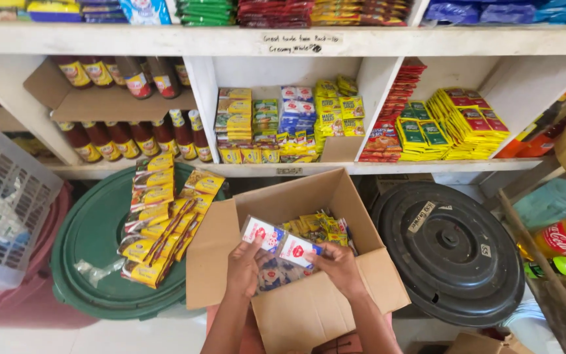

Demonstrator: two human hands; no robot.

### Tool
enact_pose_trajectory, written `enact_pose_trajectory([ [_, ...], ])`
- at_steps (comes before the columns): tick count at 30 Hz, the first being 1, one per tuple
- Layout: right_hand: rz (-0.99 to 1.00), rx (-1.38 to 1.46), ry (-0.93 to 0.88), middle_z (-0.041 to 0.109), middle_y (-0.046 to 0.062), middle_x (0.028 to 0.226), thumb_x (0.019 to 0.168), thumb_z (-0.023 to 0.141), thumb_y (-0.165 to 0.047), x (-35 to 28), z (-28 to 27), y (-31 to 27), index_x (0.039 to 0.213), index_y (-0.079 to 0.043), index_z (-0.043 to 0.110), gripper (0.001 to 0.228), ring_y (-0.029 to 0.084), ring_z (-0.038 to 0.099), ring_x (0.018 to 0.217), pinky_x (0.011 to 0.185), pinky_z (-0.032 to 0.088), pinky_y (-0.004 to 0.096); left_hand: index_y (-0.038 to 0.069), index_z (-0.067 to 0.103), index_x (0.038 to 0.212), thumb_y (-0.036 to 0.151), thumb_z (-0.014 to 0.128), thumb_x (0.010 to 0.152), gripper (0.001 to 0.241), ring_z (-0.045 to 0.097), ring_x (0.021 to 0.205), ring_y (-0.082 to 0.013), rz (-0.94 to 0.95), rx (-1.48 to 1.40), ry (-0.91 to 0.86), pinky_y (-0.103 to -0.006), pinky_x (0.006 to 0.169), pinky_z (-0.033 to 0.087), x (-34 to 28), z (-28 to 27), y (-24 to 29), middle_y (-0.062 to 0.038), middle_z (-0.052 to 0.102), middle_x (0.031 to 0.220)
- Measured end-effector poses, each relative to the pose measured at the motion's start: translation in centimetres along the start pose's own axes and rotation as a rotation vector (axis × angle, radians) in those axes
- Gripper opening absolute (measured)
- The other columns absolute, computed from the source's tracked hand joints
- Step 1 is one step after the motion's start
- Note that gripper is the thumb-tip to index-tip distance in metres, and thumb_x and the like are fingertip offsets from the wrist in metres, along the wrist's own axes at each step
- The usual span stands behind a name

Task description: Organizing and stocking seasoning and coffee packets from a box onto grocery store shelves.

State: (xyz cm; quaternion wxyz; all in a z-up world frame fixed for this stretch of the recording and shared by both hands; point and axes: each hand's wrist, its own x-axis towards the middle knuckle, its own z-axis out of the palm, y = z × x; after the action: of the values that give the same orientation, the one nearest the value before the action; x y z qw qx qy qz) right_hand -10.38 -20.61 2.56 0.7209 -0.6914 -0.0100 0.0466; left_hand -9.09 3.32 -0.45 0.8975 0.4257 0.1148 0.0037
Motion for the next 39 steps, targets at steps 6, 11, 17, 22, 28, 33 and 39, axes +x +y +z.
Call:
enact_pose_trajectory([
  [6, -0.13, -0.337, 0.015, 0.077, 0.003, 0.079, 0.087, 0.079, -0.015, -1.3, 0.3, -3.8, 0.093, 0.001, 0.077, 0.017, 0.004, 0.064, 0.071, 0.066, 0.053, 0.023, 0.007, 0.069, 0.104, 0.017, 0.071, 0.095, 0.014, 0.071, 0.08, -0.0177, -0.066, -0.16, -0.053, -0.036, 0.074, 0.06, 0.1, -1.0, -1.6, -0.006, 0.075, 0.093],
  [11, -0.046, -0.154, -0.024, 0.074, 0.001, 0.076, 0.091, 0.075, -0.019, -0.3, 0.6, -0.8, 0.093, 0.002, 0.076, 0.021, 0.005, 0.062, 0.068, 0.061, 0.051, 0.024, 0.008, 0.067, 0.114, 0.018, 0.07, 0.096, 0.021, 0.07, 0.081, -0.0159, -0.067, -0.162, -0.049, -0.0349, 0.071, 0.058, 0.4, -1.0, -0.8, -0.005, 0.074, 0.098],
  [17, 0.057, -0.139, -0.01, 0.067, -0.002, 0.07, 0.095, 0.072, -0.023, 0.3, 0.2, 1.6, 0.093, -0.001, 0.078, 0.023, 0.003, 0.055, 0.061, 0.055, 0.043, 0.023, 0.009, 0.066, 0.119, 0.006, 0.07, 0.086, 0.033, 0.071, 0.083, -0.0126, -0.138, 0.009, 0.002, -0.0315, 0.072, 0.06, 0.7, 0.1, 0.5, -0.002, 0.075, 0.103],
  [22, 0.093, -0.074, 0.025, 0.068, -0.002, 0.066, 0.09, 0.077, -0.019, 1.3, 0.1, 3.2, 0.089, -0.002, 0.078, 0.017, 0.004, 0.054, 0.055, 0.051, 0.042, 0.023, 0.005, 0.07, 0.116, 0.005, 0.073, 0.087, 0.029, 0.067, 0.076, -0.0143, -0.162, 0.044, 0.071, -0.0302, 0.067, 0.058, 4.5, -3.5, -3.5, -0.005, 0.074, 0.098],
  [28, 0.187, -0.079, 0.074, 0.069, -0.001, 0.066, 0.089, 0.079, -0.019, 4.1, -0.8, 4.1, 0.085, -0.002, 0.075, 0.018, 0.004, 0.056, 0.053, 0.048, 0.042, 0.022, 0.002, 0.069, 0.108, 0.008, 0.078, 0.089, 0.022, 0.066, 0.075, -0.0151, -0.135, 0.045, 0.082, -0.0285, 0.062, 0.053, 9.7, -2.4, -5.0, -0.006, 0.073, 0.094],
  [33, 0.163, -0.011, 0.083, 0.072, -0.001, 0.07, 0.091, 0.075, -0.02, 11.7, -3.1, 7.8, 0.088, -0.006, 0.076, 0.015, 0.004, 0.057, 0.056, 0.049, 0.041, 0.022, 0.001, 0.069, 0.108, 0.007, 0.077, 0.084, 0.026, 0.07, 0.079, -0.0159, -0.074, 0.134, 0.084, -0.0286, 0.065, 0.058, 16.3, 2.4, -2.5, -0.007, 0.074, 0.094],
  [39, 0.119, 0.047, 0.092, 0.07, -0.002, 0.071, 0.097, 0.067, -0.022, 21.8, -3.6, 3.3, 0.094, -0.005, 0.071, 0.018, 0.005, 0.058, 0.056, 0.047, 0.043, 0.022, 0.003, 0.075, 0.104, 0.012, 0.082, 0.082, 0.025, 0.066, 0.065, -0.0117, 0.052, 0.381, 0.088, -0.0249, 0.056, 0.051, 29.0, 8.3, 2.3, -0.004, 0.074, 0.081],
])
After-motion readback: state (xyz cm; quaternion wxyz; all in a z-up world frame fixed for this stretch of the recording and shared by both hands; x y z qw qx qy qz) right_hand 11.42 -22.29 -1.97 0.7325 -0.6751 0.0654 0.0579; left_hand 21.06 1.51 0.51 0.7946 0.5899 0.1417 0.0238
